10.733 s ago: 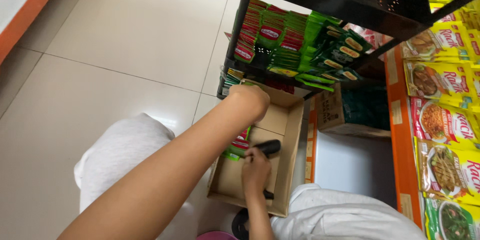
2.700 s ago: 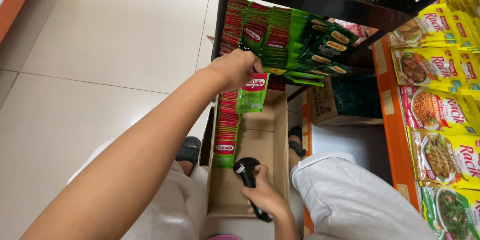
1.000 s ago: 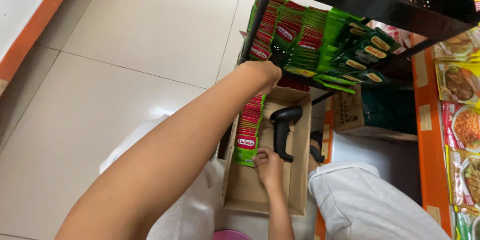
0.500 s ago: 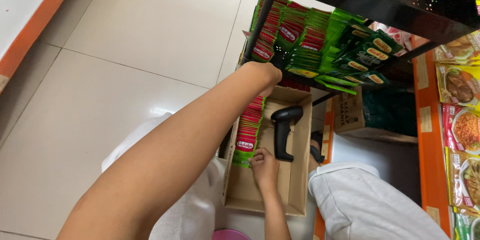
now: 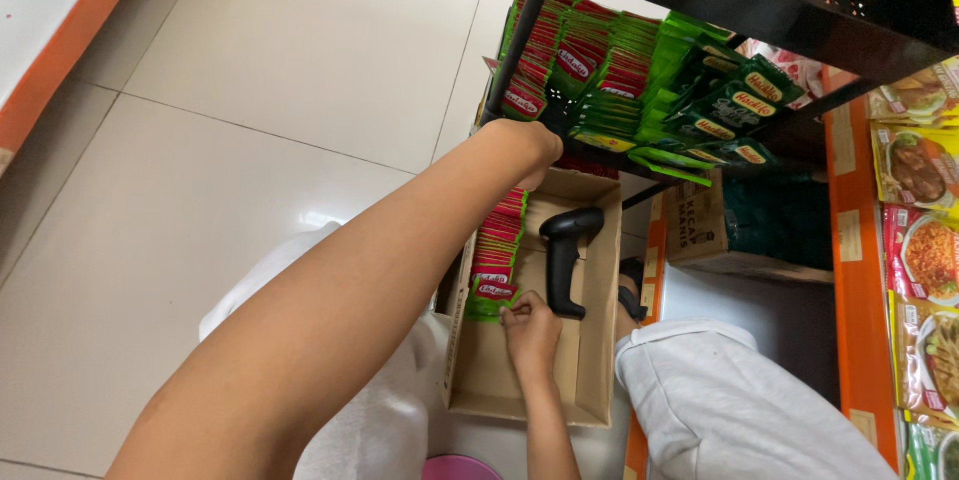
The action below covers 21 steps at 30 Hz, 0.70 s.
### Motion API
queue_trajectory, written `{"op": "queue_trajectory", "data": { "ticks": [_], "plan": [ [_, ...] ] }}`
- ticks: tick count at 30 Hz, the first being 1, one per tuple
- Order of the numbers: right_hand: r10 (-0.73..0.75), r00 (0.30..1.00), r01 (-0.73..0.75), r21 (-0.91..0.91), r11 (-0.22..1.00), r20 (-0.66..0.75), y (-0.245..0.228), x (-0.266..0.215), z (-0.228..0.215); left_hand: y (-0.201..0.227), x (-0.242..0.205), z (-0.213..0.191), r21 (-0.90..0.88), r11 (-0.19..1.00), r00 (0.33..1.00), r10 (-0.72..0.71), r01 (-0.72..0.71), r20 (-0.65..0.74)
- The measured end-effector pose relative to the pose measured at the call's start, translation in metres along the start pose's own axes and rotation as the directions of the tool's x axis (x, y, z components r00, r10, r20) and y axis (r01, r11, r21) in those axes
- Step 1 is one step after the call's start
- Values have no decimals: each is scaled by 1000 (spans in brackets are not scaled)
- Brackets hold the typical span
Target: The person crouches in a store aisle and repeatedly picks green sachets from a cardboard box, scans each with a handheld barcode scanner, and places them onto a black wire shelf. The process continues for the duration of the clip.
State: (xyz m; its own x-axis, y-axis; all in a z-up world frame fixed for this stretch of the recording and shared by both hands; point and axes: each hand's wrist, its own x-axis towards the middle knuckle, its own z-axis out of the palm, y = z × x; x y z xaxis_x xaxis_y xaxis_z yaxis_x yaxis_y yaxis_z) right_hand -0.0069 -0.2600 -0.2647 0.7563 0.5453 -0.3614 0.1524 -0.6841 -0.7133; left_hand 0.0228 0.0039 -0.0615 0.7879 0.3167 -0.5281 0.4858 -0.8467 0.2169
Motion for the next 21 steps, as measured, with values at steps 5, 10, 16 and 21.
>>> {"op": "queue_trajectory", "data": {
  "ticks": [5, 10, 16, 21],
  "plan": [
    [-38, 999, 36, -89, 995, -21, 0, 2, 0, 1, -6, -4, -2, 1000, 1000, -6, 6, 13],
    [-47, 999, 49, -113, 992, 26, 0, 0, 2, 1, -7, -4, -17, 1000, 1000, -16, 17, 23],
    [-45, 999, 46, -132, 990, 13, -13, -3, -1, -3, -18, -8, 0, 1000, 998, -5, 5, 59],
    [-117, 990, 125, -88, 988, 83, -27, -22, 3, -1, -35, -15, 83, 996, 996, -30, 22, 90]
  ]
}}
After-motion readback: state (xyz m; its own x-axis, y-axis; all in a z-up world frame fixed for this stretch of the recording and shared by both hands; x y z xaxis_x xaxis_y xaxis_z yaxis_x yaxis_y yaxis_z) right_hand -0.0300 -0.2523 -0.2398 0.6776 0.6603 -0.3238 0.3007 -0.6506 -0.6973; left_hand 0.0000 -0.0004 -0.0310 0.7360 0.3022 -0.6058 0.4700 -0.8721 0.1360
